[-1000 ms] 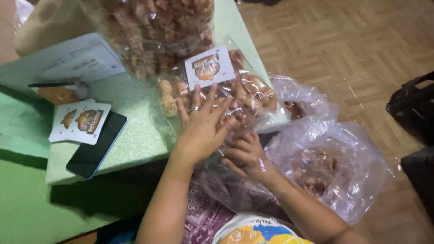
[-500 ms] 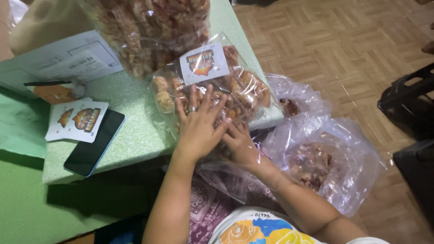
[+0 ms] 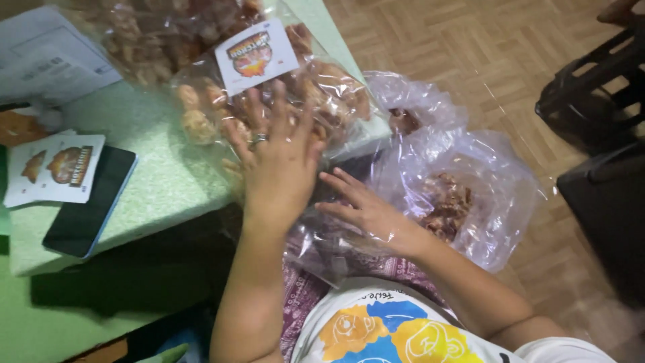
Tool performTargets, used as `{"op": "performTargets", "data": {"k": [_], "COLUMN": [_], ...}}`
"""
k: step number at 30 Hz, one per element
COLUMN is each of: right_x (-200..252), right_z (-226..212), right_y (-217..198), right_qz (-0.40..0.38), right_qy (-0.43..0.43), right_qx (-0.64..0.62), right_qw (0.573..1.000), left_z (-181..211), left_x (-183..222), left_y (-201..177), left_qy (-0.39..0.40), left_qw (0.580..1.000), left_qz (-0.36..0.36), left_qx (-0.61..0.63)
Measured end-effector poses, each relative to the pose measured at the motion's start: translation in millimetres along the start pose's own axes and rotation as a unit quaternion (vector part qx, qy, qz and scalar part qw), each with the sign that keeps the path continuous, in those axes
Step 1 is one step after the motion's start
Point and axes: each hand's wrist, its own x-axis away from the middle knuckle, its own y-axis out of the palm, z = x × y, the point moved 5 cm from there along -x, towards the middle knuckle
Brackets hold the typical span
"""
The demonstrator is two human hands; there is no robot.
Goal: Portioning snacks into small plastic bags and applying brand labels to the finished packages.
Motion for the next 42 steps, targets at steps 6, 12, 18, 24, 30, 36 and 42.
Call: {"op": "performTargets", "data": {"k": [6,12,18,24,30,36,42], "right_x": [7,-13,-23,-34,-33,-27,-16], "right_z": [-14,7,30,23,31,38,66], "right_y": [-26,-25,-5,-9,-2,-2,7], "right_qz": [-0.1,-0.003,0.046,0.0,-0.001,-0.004,0.041], "right_qy": [0.084,0.191,0.273,0.312,0.336,0.349,0.31], "right_qx": [-0.051,0.057,0.033,0.035,0.051,0.108,0.127], "right_qw": [0.99,0.98,0.96,0.949,0.941,0.931,0.941], "left_z": [9,25,48,20,-19,-12,8], "left_x": [0,-12,-35,-53,-78,-65,-62], "left_y": [31,17,13,-12,-34,-14,31], "left_qy": [0.022,0.01,0.024,-0.017,-0.143,-0.039,0.164], "left_qw": [0.99,0.996,0.991,0.97,0.968,0.98,0.961], "left_qz": [-0.111,-0.069,-0.064,-0.012,0.019,-0.031,-0.138], "left_qx": [0.08,0.063,0.115,0.241,0.206,0.194,0.173]}}
